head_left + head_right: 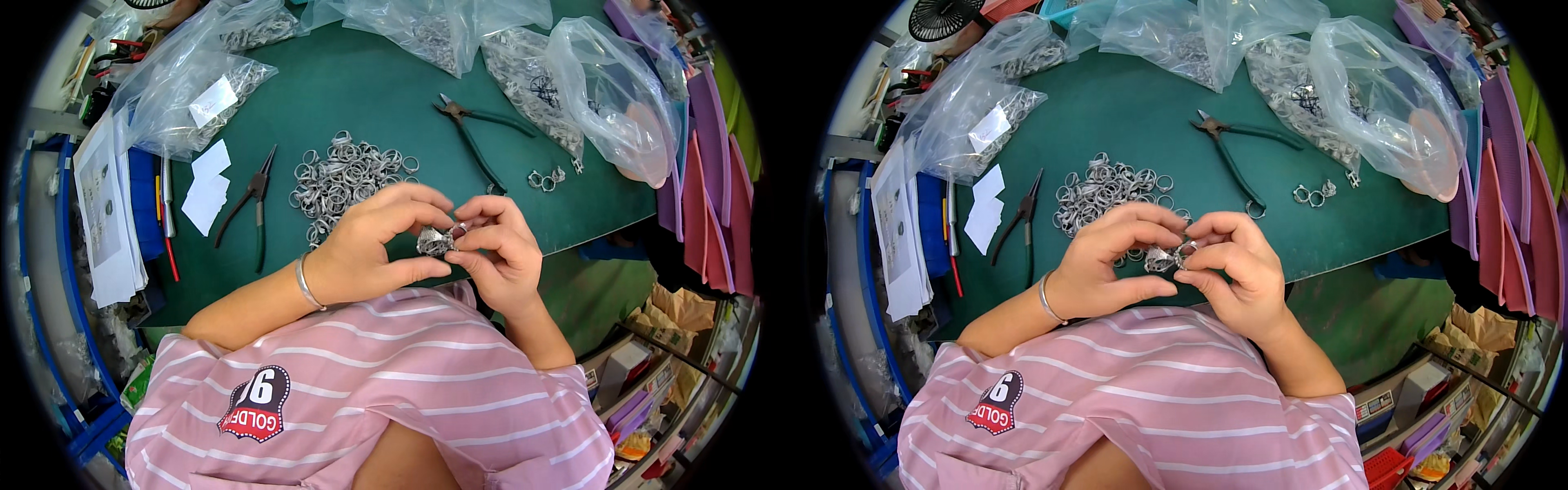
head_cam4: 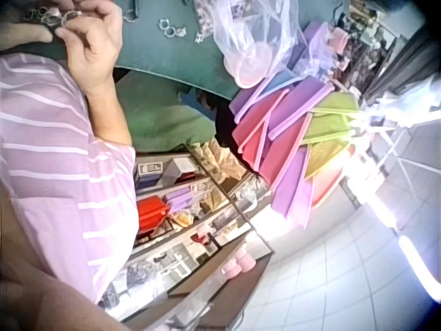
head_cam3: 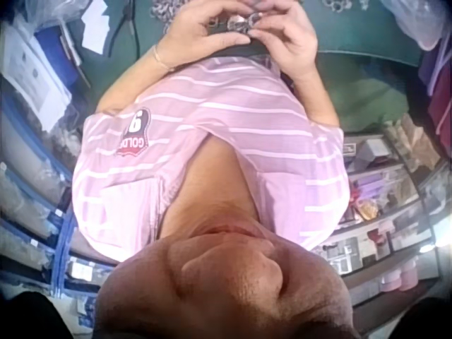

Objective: The person uses pliers to trim small metal ring components at a workstation, picking up individual rings from a pile and placing them into a separate container.

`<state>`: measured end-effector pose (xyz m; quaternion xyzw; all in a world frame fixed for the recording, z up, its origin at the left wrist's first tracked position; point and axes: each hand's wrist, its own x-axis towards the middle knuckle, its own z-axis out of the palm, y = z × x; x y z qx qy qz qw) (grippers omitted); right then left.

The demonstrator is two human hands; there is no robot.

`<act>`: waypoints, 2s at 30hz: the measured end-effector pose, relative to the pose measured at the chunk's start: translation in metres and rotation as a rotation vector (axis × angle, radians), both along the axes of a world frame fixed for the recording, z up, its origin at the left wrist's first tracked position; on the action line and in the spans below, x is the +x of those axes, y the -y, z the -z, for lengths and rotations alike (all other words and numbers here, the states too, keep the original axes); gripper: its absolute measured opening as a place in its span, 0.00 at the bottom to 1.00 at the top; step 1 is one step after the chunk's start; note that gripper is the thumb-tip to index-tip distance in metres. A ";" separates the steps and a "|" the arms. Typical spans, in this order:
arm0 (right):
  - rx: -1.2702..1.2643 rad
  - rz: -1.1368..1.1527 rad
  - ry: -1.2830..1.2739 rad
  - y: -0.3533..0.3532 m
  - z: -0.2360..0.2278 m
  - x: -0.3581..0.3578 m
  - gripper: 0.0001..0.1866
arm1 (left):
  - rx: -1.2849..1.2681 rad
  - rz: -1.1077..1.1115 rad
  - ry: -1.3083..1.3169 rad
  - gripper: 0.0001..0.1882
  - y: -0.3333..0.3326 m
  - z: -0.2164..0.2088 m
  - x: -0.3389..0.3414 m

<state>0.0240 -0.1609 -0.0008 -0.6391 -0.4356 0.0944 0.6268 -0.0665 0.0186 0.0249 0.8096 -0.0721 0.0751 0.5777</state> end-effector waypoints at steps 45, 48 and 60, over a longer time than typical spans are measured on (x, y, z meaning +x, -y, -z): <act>-0.701 0.136 0.627 -0.068 -0.013 0.077 0.31 | -0.537 -0.447 -0.016 0.04 -0.065 0.026 -0.079; -1.168 0.211 0.551 -0.042 -0.004 0.103 0.47 | -0.716 -0.437 -0.102 0.04 -0.066 0.024 -0.075; -1.279 0.153 0.511 -0.042 -0.008 0.116 0.41 | -1.171 -0.303 -0.115 0.05 -0.063 0.014 -0.065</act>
